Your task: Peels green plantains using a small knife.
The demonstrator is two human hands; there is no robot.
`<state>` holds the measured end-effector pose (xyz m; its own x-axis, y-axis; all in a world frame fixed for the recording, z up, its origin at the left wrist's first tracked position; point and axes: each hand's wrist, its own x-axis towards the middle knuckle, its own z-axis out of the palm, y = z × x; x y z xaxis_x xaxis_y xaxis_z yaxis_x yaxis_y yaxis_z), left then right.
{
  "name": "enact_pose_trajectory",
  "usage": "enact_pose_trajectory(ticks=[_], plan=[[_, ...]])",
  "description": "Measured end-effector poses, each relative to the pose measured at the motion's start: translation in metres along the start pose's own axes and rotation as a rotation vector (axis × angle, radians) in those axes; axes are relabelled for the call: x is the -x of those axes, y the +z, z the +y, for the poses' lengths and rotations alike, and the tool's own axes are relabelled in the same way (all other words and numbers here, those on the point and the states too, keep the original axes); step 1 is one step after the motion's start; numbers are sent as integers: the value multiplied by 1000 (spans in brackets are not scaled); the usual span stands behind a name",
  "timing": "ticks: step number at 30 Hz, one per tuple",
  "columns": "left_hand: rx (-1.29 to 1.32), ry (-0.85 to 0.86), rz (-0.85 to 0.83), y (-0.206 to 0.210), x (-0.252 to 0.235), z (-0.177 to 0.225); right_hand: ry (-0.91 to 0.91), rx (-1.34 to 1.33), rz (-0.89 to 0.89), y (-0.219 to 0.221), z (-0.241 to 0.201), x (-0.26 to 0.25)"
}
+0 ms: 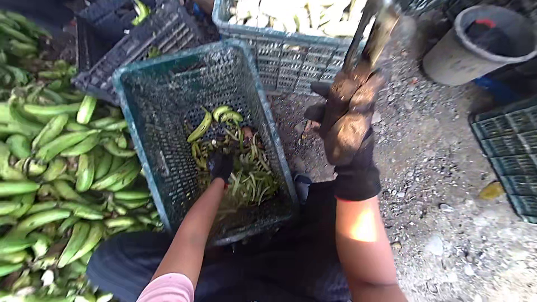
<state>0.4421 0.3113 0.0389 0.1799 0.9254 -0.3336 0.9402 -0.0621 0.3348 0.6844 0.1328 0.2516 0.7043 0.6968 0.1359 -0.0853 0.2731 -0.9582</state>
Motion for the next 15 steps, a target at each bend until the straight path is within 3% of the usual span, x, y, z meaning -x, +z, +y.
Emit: enact_pose_trajectory(ticks=[5, 9, 15], plan=[[444, 263, 159, -24, 20, -50, -9, -74, -432, 42, 9, 4], [704, 280, 266, -68, 47, -49, 478, 87, -652, 83, 35, 38], [774, 251, 307, -117, 78, -54, 875, 227, -733, 123, 85, 114]])
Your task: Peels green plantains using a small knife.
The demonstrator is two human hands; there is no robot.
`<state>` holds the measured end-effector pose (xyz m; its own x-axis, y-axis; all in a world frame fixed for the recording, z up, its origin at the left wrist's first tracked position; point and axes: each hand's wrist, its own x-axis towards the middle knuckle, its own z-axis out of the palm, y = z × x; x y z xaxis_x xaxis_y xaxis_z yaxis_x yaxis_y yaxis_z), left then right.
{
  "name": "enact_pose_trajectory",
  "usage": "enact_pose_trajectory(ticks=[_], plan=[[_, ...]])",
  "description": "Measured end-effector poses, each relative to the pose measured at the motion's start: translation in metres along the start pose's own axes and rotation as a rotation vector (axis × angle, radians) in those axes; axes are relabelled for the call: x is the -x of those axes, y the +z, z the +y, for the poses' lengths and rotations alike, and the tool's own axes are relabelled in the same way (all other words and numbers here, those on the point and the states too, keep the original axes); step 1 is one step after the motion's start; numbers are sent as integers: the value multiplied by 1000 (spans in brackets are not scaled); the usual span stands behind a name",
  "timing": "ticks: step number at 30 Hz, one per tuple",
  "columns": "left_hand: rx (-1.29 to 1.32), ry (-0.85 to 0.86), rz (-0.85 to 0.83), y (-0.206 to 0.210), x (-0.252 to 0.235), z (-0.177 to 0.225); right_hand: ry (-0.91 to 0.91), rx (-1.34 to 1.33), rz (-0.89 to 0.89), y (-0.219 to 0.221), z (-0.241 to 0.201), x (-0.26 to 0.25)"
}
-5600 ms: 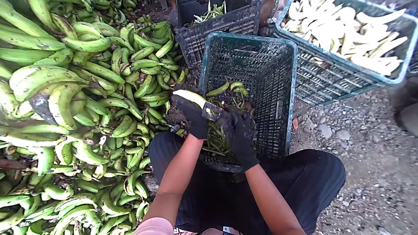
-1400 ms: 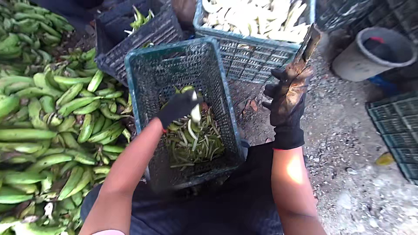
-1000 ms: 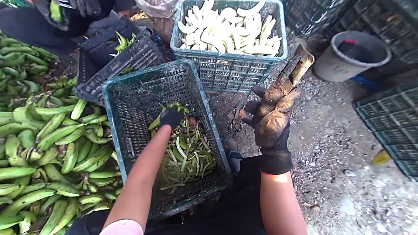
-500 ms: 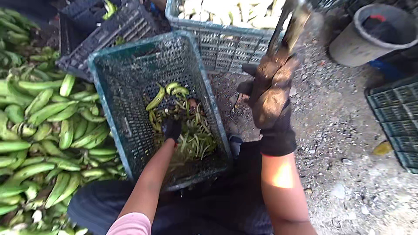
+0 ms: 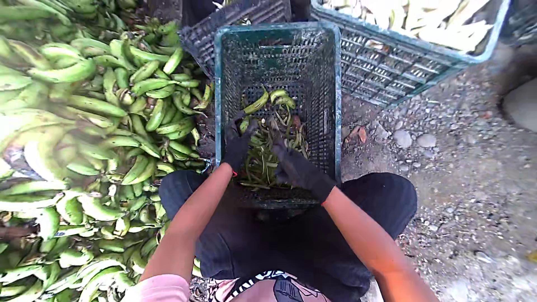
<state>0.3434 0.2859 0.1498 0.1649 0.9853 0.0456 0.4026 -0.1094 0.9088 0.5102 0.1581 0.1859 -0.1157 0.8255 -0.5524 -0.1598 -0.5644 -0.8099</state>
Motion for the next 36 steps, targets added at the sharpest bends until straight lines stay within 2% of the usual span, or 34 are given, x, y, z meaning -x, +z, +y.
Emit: enact_pose_trajectory(ticks=[4, 7, 10, 15, 22, 25, 28, 31, 34, 36], plan=[[-56, -184, 18, -2, 10, 4, 34, -50, 20, 23, 36, -8], [-54, -83, -18, 6, 18, -7, 19, 37, 43, 23, 49, -19], [99, -2, -11, 11, 17, -22, 54, 51, 60, 24, 47, -27], [202, 99, -46, 10, 12, -28, 104, 58, 89, 26, 47, -31], [184, 62, -102, 14, 17, -27, 155, -177, 78, 27, 49, -28], [355, 54, -182, 19, 27, -17, 264, -148, 59, 30, 43, -30], [549, 54, -257, 31, 36, 6, 312, -41, -16, 43, 69, -40], [524, 30, -213, 18, 13, 3, 255, 62, -13, 31, 58, -41], [613, -39, -213, -7, 3, 7, 185, 126, 106, 6, 34, -32], [657, -179, -206, -23, -4, 23, -3, 258, 180, -7, 19, -24]])
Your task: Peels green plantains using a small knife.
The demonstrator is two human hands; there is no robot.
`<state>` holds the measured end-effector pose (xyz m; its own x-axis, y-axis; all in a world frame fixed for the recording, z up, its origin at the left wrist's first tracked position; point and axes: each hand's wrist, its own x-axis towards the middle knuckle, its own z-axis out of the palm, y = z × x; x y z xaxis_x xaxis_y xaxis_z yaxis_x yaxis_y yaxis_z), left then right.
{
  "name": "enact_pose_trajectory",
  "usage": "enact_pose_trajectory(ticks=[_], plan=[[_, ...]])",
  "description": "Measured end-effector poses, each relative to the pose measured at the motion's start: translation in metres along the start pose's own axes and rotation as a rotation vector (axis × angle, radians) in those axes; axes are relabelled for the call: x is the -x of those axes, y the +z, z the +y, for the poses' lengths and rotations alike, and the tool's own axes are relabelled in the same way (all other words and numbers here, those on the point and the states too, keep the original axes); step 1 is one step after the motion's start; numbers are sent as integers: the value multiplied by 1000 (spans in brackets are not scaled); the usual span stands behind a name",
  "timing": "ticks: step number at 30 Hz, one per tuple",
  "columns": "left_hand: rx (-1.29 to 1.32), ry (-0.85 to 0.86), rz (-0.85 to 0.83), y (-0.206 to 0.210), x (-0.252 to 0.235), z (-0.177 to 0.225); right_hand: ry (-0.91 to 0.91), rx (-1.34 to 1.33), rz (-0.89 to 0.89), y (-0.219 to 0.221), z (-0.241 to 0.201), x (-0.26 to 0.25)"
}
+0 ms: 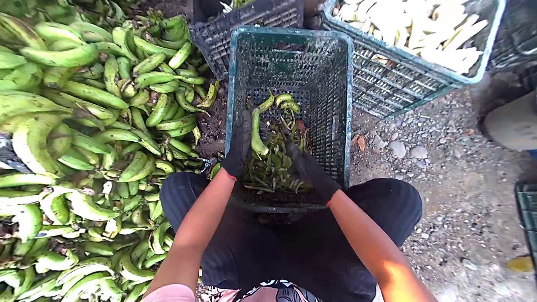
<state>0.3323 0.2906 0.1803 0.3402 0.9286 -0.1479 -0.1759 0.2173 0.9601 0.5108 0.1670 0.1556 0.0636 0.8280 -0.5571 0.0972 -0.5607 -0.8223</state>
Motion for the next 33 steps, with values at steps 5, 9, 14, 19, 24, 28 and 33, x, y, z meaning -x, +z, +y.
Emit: enact_pose_trajectory(ticks=[5, 9, 14, 19, 24, 28, 33], plan=[[16, -158, -83, 11, 13, 44, -513, 262, 118, -9, -14, -2], [156, -140, -396, -1, 17, 40, -544, 465, 164, -13, -21, -6], [-55, -111, -152, 3, 23, 27, -616, 654, 183, -9, -13, 2], [111, -224, -11, 9, 21, 24, -721, 829, 276, 4, -10, 2], [-113, -158, 34, 7, 21, 23, -669, 790, 303, 14, -13, 6], [-289, -21, 72, 11, 23, 19, -453, 641, 256, 21, -19, 3], [-601, -2, 17, 32, 32, 14, -226, 307, 264, 11, -8, -28]])
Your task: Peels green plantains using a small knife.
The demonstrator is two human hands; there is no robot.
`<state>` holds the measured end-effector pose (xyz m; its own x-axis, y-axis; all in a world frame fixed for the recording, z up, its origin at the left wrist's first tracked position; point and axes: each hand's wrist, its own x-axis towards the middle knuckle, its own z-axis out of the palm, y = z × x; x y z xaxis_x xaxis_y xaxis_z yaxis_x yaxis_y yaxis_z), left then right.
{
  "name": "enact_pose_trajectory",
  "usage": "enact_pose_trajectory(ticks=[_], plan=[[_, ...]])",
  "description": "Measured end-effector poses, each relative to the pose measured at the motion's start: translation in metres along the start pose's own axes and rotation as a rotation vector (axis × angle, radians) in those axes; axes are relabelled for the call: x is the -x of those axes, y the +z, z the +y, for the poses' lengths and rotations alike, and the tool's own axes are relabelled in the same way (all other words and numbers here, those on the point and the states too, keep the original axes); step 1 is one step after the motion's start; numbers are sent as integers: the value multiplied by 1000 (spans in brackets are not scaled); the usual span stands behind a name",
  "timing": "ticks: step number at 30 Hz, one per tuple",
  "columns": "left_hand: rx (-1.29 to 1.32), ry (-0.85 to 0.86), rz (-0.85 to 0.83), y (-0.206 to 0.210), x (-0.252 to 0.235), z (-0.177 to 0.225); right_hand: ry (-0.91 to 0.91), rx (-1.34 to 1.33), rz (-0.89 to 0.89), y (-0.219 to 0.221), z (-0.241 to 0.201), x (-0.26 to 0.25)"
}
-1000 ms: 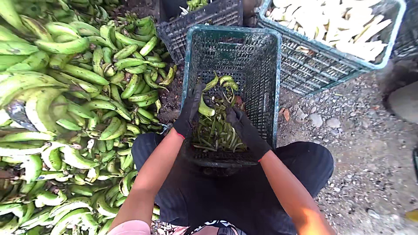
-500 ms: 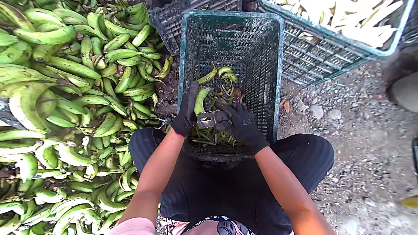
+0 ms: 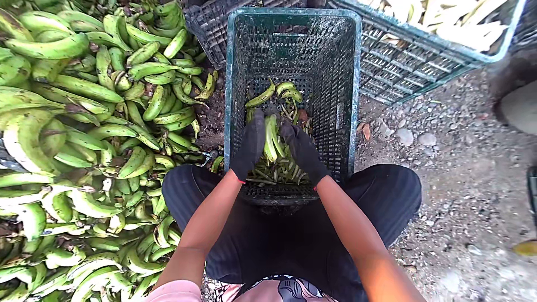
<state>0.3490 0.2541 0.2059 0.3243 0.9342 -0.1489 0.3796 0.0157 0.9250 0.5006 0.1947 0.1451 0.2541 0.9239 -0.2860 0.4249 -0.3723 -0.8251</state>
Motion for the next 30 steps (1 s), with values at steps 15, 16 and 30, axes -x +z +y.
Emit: enact_pose_trajectory(ticks=[15, 16, 30], plan=[[498, 88, 193, -13, -13, -7, -114, -203, -88, -1, -13, 27], [374, 174, 254, -14, -12, -10, -140, -173, -95, 2, -13, 27], [332, 490, 318, -14, -20, -24, -141, 218, 9, -1, -30, 37]])
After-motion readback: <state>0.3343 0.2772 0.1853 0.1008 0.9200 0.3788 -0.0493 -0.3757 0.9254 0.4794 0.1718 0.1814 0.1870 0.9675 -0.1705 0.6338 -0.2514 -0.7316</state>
